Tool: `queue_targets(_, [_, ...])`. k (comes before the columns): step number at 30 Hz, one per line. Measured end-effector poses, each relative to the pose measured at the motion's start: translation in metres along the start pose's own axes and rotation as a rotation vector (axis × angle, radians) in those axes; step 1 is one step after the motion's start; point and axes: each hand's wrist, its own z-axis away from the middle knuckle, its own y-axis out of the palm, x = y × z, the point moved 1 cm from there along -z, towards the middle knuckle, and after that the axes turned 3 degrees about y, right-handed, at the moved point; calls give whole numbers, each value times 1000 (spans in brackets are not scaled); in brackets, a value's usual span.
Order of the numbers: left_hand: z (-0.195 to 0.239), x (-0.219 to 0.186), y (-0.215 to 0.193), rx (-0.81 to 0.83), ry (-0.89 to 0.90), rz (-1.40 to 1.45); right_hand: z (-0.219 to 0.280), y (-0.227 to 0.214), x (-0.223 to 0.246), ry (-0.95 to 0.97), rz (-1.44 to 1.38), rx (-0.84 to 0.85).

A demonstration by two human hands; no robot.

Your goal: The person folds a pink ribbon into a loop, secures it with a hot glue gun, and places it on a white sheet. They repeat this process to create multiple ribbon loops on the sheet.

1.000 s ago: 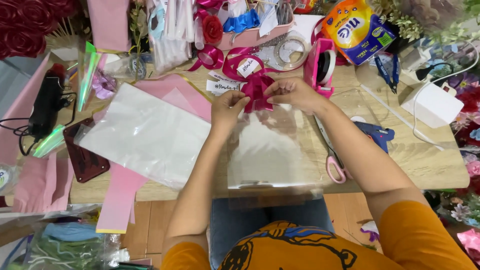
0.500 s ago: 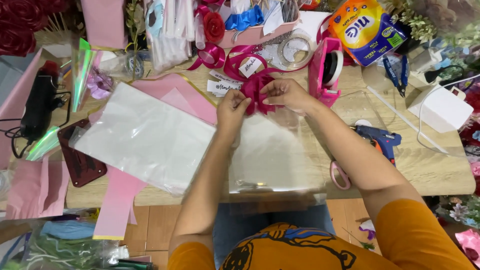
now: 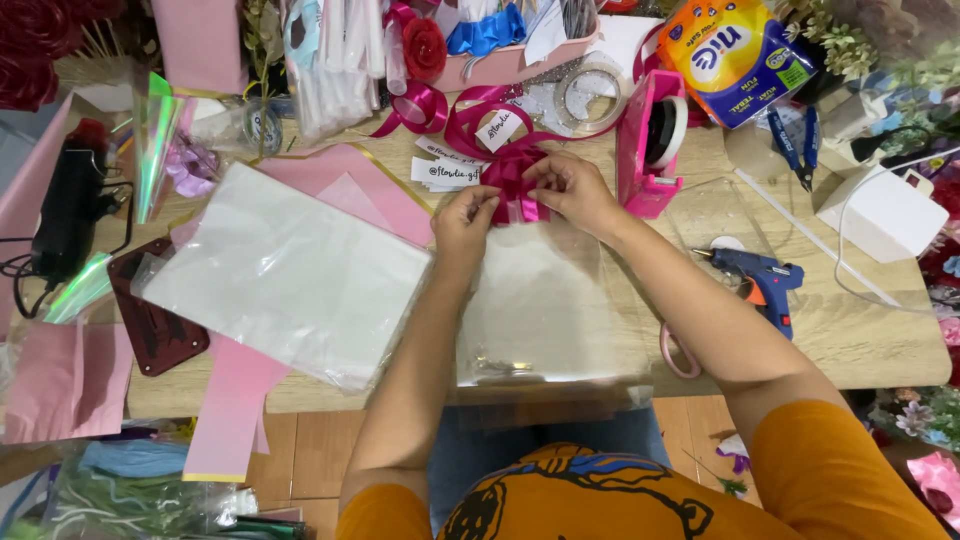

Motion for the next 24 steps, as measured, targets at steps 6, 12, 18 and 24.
queue_targets(6, [1,15,1,18,15,-39,-2,1,-9,-42,102,-26])
queue_targets(12, [3,12,0,43,34,-39,0,3,-8,-70,80,-29])
queue_targets(18, [3,10,0,36,81,-92,3,5,0,-97,124,-42])
queue_targets(24, [6,10,3,29,97,-260,2,6,-8,-129,142,-18])
